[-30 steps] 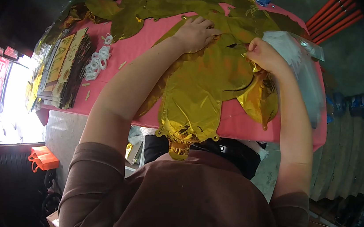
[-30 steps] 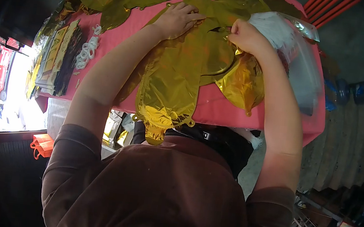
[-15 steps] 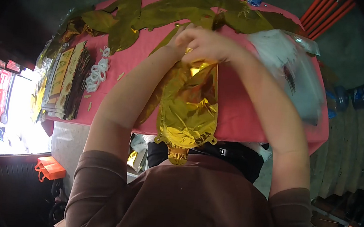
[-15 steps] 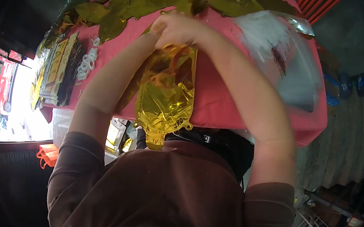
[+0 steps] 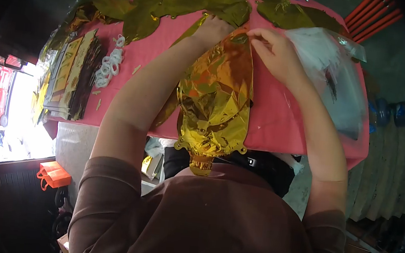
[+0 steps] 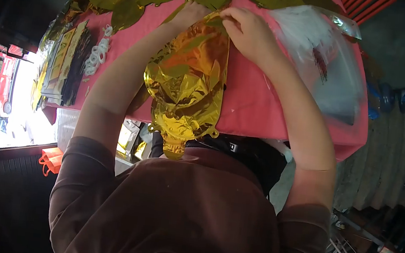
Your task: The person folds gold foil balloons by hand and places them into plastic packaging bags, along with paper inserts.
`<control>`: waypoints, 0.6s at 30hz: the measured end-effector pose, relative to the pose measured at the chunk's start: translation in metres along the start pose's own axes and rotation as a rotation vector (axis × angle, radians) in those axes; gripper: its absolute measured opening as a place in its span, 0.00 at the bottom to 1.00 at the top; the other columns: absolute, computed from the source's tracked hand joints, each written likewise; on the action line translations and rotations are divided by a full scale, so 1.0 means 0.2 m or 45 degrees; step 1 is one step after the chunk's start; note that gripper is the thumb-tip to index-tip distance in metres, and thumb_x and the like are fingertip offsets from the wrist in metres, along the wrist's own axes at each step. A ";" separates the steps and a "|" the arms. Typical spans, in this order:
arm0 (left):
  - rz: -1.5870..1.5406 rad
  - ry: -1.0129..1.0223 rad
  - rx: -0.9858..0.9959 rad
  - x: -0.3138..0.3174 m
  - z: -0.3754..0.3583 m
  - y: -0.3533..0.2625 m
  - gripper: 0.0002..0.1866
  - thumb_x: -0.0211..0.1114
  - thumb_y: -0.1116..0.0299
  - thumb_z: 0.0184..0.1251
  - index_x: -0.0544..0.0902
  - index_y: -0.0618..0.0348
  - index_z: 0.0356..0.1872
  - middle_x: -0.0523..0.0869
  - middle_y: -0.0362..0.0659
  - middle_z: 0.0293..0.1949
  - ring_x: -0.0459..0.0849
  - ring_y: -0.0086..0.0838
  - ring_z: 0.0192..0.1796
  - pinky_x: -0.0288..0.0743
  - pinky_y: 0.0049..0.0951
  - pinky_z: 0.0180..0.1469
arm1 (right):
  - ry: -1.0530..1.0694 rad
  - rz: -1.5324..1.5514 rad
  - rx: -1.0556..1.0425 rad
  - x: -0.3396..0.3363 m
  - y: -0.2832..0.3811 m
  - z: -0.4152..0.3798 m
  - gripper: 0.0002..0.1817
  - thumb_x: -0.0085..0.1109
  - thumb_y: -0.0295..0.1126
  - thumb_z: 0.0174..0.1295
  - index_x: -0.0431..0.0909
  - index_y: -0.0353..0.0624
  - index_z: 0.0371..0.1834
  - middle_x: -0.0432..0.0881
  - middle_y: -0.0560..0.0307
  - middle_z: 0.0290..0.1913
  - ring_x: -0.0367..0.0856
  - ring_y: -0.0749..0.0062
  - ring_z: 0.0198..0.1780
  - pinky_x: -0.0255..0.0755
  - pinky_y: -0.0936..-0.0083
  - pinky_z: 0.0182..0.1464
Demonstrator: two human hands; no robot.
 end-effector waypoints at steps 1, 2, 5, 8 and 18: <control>0.000 -0.177 0.023 0.04 0.02 0.02 0.20 0.51 0.60 0.62 0.75 0.53 0.55 0.81 0.45 0.50 0.76 0.39 0.56 0.60 0.44 0.63 | -0.100 -0.474 -0.075 0.00 -0.03 -0.02 0.20 0.49 0.34 0.67 0.68 0.33 0.58 0.75 0.42 0.54 0.72 0.56 0.59 0.65 0.67 0.61; 0.172 -0.541 0.098 0.10 0.02 0.03 0.19 0.50 0.61 0.63 0.77 0.53 0.52 0.83 0.46 0.47 0.77 0.39 0.55 0.61 0.43 0.62 | -0.098 -0.471 -0.067 0.04 -0.07 -0.05 0.20 0.49 0.34 0.67 0.68 0.33 0.58 0.75 0.42 0.54 0.72 0.56 0.59 0.65 0.67 0.61; 0.145 -0.186 0.012 0.09 0.05 0.03 0.17 0.50 0.61 0.63 0.79 0.51 0.50 0.83 0.45 0.47 0.77 0.38 0.55 0.61 0.44 0.61 | -0.010 -0.661 -0.015 0.18 -0.10 -0.11 0.30 0.44 0.43 0.68 0.57 0.34 0.67 0.56 0.38 0.69 0.50 0.52 0.72 0.46 0.61 0.70; -0.086 -0.072 0.028 0.03 0.02 0.01 0.16 0.48 0.61 0.64 0.80 0.49 0.49 0.83 0.44 0.47 0.77 0.37 0.55 0.61 0.44 0.61 | 0.148 -0.798 0.124 0.28 -0.13 -0.12 0.37 0.36 0.52 0.69 0.47 0.35 0.71 0.45 0.41 0.73 0.38 0.55 0.75 0.35 0.58 0.72; -0.197 0.080 -0.019 0.06 0.02 0.03 0.18 0.48 0.55 0.64 0.82 0.50 0.43 0.83 0.48 0.45 0.78 0.40 0.53 0.59 0.44 0.61 | 0.175 -0.957 0.152 0.30 -0.12 -0.12 0.37 0.38 0.52 0.68 0.48 0.34 0.70 0.47 0.43 0.73 0.40 0.58 0.75 0.36 0.59 0.73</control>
Point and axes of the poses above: each hand's wrist, its own z-axis towards the middle knuckle, its own x-axis out of the palm, y = z × x, the point moved 6 cm from there along z, towards the middle knuckle
